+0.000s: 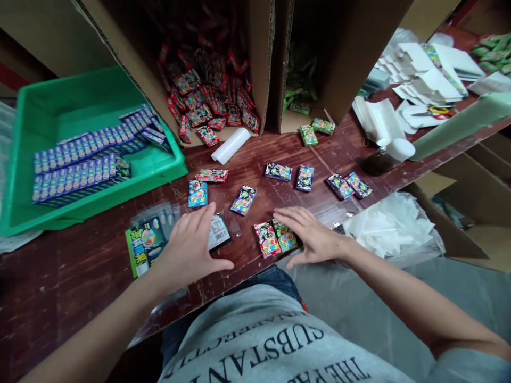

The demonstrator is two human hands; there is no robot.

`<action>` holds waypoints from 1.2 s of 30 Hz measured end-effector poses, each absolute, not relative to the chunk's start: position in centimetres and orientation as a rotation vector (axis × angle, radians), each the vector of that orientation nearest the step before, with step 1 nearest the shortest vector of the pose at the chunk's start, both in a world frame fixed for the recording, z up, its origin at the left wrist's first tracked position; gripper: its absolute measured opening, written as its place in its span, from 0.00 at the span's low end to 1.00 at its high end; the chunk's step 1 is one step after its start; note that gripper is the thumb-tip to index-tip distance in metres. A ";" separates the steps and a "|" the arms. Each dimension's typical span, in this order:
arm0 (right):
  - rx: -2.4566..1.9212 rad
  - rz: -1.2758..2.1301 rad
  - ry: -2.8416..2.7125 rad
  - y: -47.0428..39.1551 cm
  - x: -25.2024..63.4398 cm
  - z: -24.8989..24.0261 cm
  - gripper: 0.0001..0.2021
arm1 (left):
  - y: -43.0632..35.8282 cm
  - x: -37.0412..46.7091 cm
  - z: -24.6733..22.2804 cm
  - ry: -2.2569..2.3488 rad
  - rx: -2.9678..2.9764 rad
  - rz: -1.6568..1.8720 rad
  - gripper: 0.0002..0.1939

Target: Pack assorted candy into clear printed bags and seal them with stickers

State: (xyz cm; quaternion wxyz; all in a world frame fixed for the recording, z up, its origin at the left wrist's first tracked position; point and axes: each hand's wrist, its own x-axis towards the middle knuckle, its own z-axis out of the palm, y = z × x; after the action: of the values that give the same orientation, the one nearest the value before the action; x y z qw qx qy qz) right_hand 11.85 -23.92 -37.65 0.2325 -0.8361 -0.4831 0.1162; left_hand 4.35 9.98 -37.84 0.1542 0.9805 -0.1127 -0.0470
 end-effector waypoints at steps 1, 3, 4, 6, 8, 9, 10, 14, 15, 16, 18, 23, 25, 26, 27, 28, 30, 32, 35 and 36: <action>-2.253 0.364 -1.363 -23.8 12.1 -38.0 0.56 | 11.2 4.1 -38.1 -0.287 2.855 -0.170 0.65; -2.188 0.394 -1.352 -23.1 12.3 -38.6 0.51 | 12.8 3.4 -38.7 -0.289 2.876 -0.225 0.53; -2.153 0.395 -1.321 -22.6 12.3 -38.8 0.49 | 13.2 2.9 -39.0 -0.322 2.854 -0.229 0.47; -2.059 0.390 -1.254 -21.6 12.2 -38.8 0.45 | 13.5 2.0 -39.4 -0.394 2.768 -0.212 0.42; -1.947 0.422 -1.232 -20.5 12.0 -38.3 0.44 | 13.5 1.1 -39.3 -0.423 2.674 -0.193 0.43; -1.899 0.451 -1.247 -19.9 11.9 -38.0 0.45 | 13.5 0.7 -39.2 -0.425 2.637 -0.188 0.43; -1.863 0.480 -1.275 -19.3 12.0 -37.7 0.45 | 13.5 0.4 -39.0 -0.427 2.608 -0.185 0.44; -1.877 0.498 -1.357 -17.0 12.4 -37.5 0.46 | 13.2 -0.6 -38.2 -0.425 2.551 -0.157 0.45; -1.898 0.481 -1.362 -16.3 12.4 -37.6 0.45 | 13.0 -0.9 -38.2 -0.416 2.543 -0.152 0.46; -1.914 0.465 -1.369 -15.7 12.5 -37.8 0.45 | 12.8 -1.1 -38.2 -0.403 2.536 -0.148 0.46; -1.924 0.442 -1.397 -14.5 12.3 -38.3 0.44 | 12.3 -1.4 -38.7 -0.368 2.529 -0.129 0.46; -1.944 0.467 -1.481 -13.2 11.7 -39.7 0.50 | 11.9 -1.4 -40.6 -0.306 2.542 -0.138 0.45; -1.986 0.489 -1.494 -14.1 12.0 -39.8 0.56 | 12.1 -1.2 -41.0 -0.294 2.560 -0.177 0.45; -2.014 0.497 -1.492 -14.8 12.3 -39.7 0.58 | 12.3 -1.0 -41.1 -0.287 2.570 -0.193 0.46; -2.040 0.501 -1.484 -15.4 12.6 -39.5 0.59 | 12.4 -0.9 -41.1 -0.283 2.576 -0.206 0.46; -2.059 0.503 -1.473 -16.0 12.9 -39.4 0.57 | 12.4 -0.8 -41.0 -0.279 2.578 -0.213 0.46; -2.061 0.507 -1.453 -16.6 13.4 -39.3 0.53 | 12.4 -0.6 -41.0 -0.281 2.570 -0.218 0.47; -2.012 0.505 -1.439 -16.6 13.6 -39.4 0.48 | 12.3 -0.5 -41.0 -0.285 2.554 -0.204 0.47; -1.916 0.500 -1.422 -15.9 13.4 -39.9 0.44 | 12.1 -0.5 -41.1 -0.296 2.530 -0.171 0.47; -1.900 0.501 -1.413 -15.7 13.3 -40.0 0.43 | 12.1 -0.5 -41.1 -0.298 2.523 -0.162 0.47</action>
State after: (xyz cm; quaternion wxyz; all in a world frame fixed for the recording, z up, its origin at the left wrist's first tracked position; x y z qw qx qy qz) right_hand 13.28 -15.75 -40.05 0.3530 -0.7344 -0.5464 0.1936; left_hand -0.54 12.14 -41.11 0.2935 0.9474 -0.1119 -0.0607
